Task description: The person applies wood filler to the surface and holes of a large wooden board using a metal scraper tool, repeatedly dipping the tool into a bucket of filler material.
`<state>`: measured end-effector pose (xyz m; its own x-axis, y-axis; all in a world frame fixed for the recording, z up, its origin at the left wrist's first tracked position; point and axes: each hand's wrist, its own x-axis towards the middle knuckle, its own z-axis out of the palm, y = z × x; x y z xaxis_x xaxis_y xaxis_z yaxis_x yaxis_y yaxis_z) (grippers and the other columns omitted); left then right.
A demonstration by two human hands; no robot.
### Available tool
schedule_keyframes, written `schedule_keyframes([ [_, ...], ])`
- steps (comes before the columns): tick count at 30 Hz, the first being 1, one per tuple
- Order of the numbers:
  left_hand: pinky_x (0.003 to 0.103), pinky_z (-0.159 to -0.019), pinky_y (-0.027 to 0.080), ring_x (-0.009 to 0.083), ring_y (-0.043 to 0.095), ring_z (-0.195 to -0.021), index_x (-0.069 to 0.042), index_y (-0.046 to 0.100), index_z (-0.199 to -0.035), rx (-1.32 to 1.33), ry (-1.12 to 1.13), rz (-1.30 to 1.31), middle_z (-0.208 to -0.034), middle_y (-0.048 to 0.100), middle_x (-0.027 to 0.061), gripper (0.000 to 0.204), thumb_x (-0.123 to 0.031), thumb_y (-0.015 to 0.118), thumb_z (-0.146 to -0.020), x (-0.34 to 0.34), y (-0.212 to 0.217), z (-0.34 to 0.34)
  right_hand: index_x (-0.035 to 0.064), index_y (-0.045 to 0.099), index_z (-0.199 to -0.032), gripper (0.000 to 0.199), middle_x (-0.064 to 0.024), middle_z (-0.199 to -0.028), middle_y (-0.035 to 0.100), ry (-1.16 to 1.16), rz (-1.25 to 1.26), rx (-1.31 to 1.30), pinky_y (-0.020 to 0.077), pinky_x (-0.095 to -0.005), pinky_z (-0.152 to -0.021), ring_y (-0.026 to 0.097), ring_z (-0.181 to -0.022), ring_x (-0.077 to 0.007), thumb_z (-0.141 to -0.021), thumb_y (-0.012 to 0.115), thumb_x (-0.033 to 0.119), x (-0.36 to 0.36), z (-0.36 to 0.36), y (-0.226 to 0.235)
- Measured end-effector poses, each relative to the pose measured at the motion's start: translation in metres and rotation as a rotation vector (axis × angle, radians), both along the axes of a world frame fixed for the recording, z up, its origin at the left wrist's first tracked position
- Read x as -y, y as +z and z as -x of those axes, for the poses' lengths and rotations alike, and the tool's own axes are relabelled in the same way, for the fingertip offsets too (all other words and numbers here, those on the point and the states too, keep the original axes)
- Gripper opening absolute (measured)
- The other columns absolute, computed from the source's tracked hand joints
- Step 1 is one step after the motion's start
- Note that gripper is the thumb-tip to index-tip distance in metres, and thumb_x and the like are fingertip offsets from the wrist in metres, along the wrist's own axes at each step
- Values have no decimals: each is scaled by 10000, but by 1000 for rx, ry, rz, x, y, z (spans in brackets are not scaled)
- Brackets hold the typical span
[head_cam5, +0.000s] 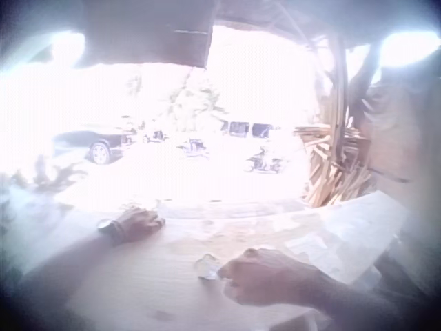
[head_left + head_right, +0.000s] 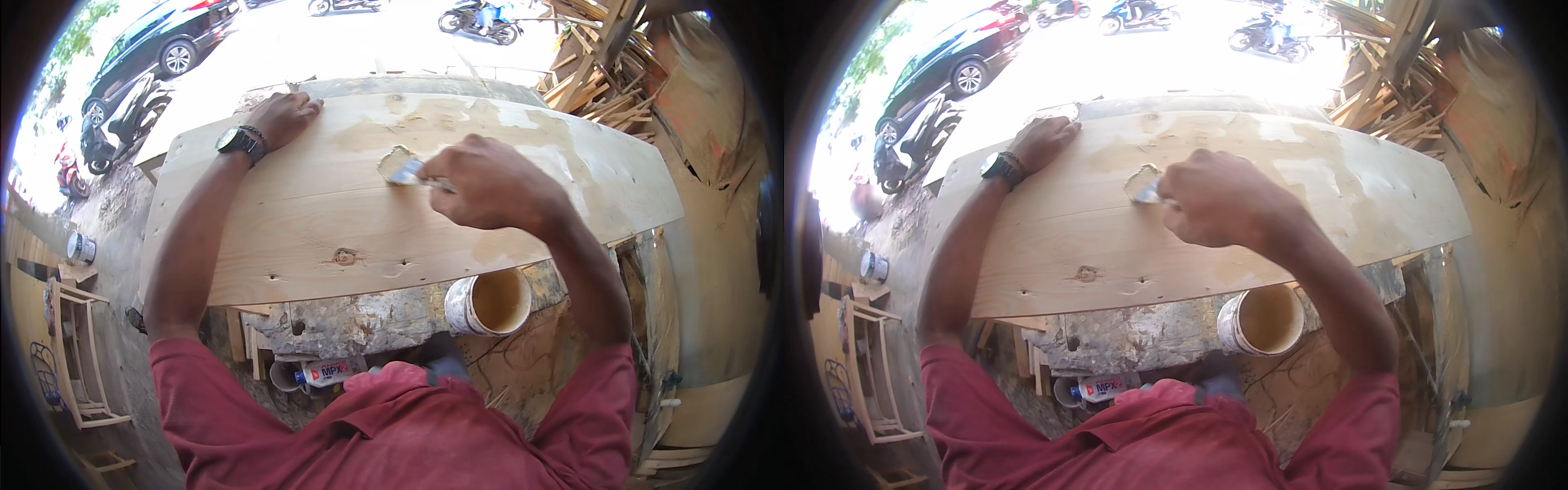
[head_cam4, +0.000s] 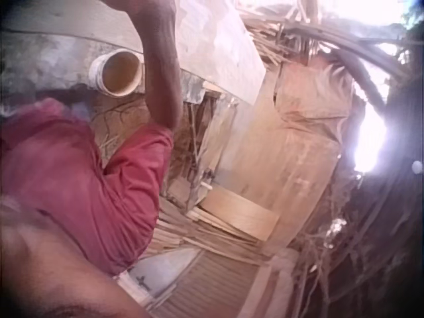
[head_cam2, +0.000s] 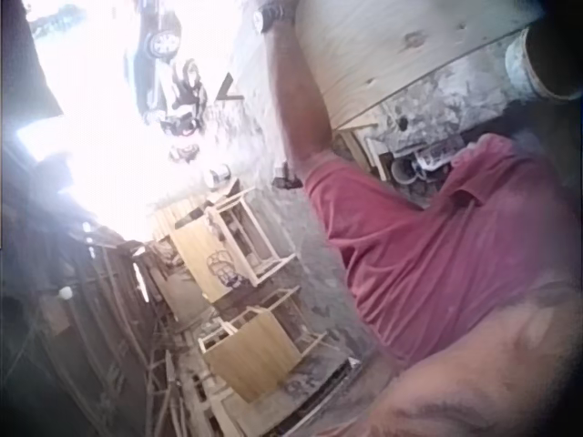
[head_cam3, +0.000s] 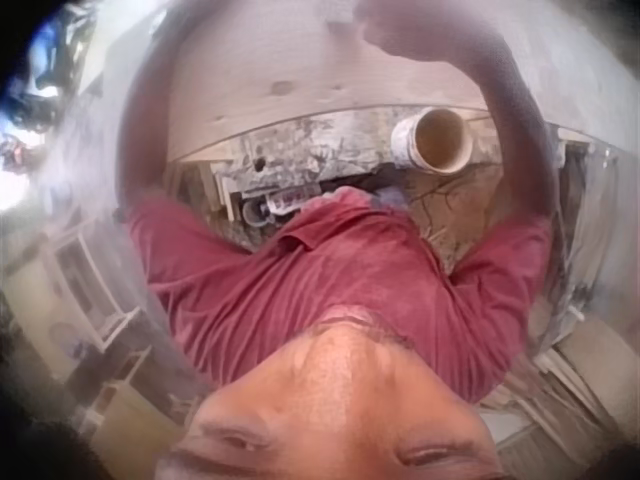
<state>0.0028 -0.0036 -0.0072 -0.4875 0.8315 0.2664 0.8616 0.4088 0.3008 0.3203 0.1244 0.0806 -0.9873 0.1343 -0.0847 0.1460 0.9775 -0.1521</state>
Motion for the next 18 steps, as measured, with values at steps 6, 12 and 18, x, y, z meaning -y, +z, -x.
schedule_keyframes([
  [6, 484, -903, 481, 398, 671, -982, 25, 688, -992, -8, 44, 12, -1010, 704, 268, 474, -386, 452, -1019, -1, 3, -7, 39, 763, -1147, 400, -261, -902, 735, -63, 52, -69, 560, -435, -871, 729, -816, -367, -824, 581, 193, -1, 25, 10],
  [12, 486, -915, 484, 395, 673, -990, 15, 689, -1005, 33, 75, 72, -1019, 710, 258, 483, -406, 453, -1021, 3, 11, -11, 27, 756, -1154, 395, -264, -943, 739, 26, 39, 50, 551, -437, -944, 728, -875, -397, -834, 589, 188, 6, 14, 19],
  [18, 492, -917, 484, 402, 671, -990, 19, 692, -985, -43, 29, -24, -1001, 709, 263, 490, -408, 454, -1019, 2, 0, -3, 10, 742, -1168, 404, -267, -1015, 737, 41, 99, -97, 541, -442, -972, 717, -987, -387, -835, 604, 192, -5, 36, -7],
])
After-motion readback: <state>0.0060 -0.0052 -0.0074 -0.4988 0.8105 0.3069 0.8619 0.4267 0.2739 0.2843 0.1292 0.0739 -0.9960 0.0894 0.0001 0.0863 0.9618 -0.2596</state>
